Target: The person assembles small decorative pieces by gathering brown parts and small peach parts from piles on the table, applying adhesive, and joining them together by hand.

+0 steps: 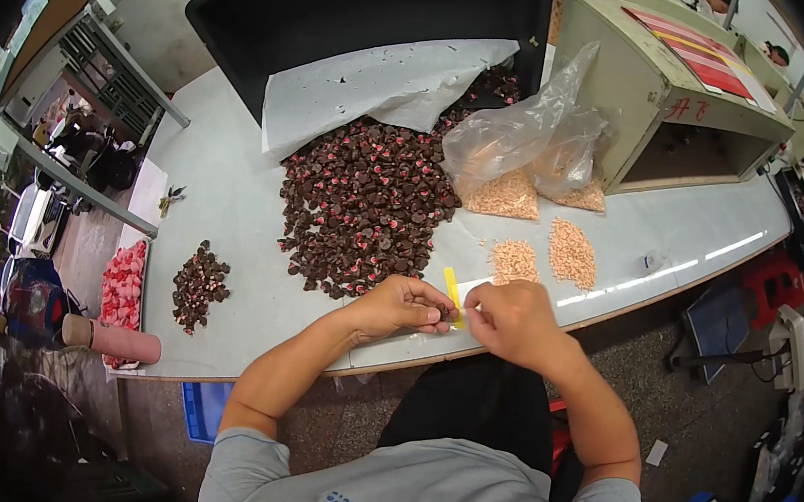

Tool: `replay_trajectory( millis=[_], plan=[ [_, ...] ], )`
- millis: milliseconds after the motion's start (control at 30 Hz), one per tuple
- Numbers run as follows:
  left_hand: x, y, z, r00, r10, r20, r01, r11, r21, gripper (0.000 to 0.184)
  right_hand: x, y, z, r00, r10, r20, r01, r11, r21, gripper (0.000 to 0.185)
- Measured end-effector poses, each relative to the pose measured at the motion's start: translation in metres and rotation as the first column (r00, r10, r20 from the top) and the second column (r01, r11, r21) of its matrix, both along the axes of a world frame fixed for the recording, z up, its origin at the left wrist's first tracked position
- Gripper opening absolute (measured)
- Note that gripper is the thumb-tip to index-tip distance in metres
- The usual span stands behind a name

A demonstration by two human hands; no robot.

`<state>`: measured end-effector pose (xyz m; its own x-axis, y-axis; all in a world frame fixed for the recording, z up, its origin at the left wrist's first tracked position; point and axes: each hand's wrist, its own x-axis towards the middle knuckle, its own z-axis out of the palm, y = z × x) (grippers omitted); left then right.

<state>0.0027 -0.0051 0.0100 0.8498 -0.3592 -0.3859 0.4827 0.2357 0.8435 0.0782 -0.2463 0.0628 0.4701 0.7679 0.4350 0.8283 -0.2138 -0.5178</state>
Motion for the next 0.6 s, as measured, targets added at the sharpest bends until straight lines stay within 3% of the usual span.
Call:
replay_trajectory(
  millis=[600],
  plan=[
    [-0.001,0.001,-0.004,1.000,0.016,0.000,-0.016,0.999,-0.034,0.029,-0.011,0.014,-0.029,0.997,-0.011,0.071,0.005,0.997,0.082,0.015]
  ],
)
